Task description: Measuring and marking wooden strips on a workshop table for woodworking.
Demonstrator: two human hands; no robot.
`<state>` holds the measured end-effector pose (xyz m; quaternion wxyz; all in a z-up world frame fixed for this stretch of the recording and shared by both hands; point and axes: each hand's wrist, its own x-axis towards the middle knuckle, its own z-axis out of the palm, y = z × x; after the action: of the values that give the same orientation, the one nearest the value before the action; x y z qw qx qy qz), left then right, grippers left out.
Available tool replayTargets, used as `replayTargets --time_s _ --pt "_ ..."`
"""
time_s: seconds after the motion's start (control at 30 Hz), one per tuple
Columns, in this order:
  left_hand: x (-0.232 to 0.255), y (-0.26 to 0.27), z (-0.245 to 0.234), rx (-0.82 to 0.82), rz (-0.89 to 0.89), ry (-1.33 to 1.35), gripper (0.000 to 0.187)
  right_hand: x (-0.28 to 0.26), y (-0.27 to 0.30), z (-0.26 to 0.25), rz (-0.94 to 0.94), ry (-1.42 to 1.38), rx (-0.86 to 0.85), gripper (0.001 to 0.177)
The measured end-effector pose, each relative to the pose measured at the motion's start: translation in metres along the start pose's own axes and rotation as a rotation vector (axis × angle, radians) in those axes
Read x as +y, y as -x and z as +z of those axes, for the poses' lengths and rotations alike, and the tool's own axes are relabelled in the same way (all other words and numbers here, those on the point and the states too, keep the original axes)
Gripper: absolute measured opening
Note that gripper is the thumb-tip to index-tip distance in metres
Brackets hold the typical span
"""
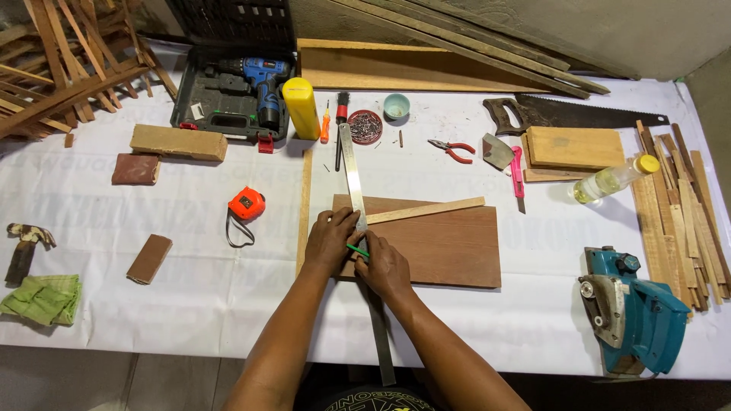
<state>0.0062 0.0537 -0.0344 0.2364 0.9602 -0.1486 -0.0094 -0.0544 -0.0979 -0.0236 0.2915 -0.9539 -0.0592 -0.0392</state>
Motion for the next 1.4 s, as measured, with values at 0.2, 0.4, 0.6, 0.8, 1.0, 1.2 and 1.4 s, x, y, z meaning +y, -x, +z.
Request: replayTargets --time_s 0.2,0.4,0.6,0.8,1.0,1.2,1.4 --pt "0.007 0.0 -0.006 0.009 -0.037 0.03 0.049 0.001 -0.002 -0.002 0.03 -0.012 -0.057 0.065" --pt "0.007 0.001 -0.007 0.013 -0.026 0.033 0.049 -0.002 -0.002 -0.005 0.002 0.002 -0.023 0.061" --pt "0.01 0.0 -0.011 -0.017 -0.027 -0.004 0.05 0.002 -0.004 -0.003 0.037 -0.039 -0.04 0.061" --pt "0.002 -0.001 -0.003 0.007 0.002 -0.008 0.05 0.023 -0.025 -0.016 0.236 -0.27 0.159 0.031" --pt "0.002 -0.002 -0.003 0.02 -0.002 0.013 0.05 0.021 -0.057 -0.024 0.562 -0.764 0.017 0.044" --pt "0.004 -0.002 -0.005 0.04 0.002 0.027 0.051 0.032 -0.058 -0.001 0.417 -0.74 0.037 0.026" --pt "0.005 -0.001 -0.007 0.034 -0.004 0.026 0.052 0.024 -0.062 -0.012 0.475 -0.59 -0.029 0.023"
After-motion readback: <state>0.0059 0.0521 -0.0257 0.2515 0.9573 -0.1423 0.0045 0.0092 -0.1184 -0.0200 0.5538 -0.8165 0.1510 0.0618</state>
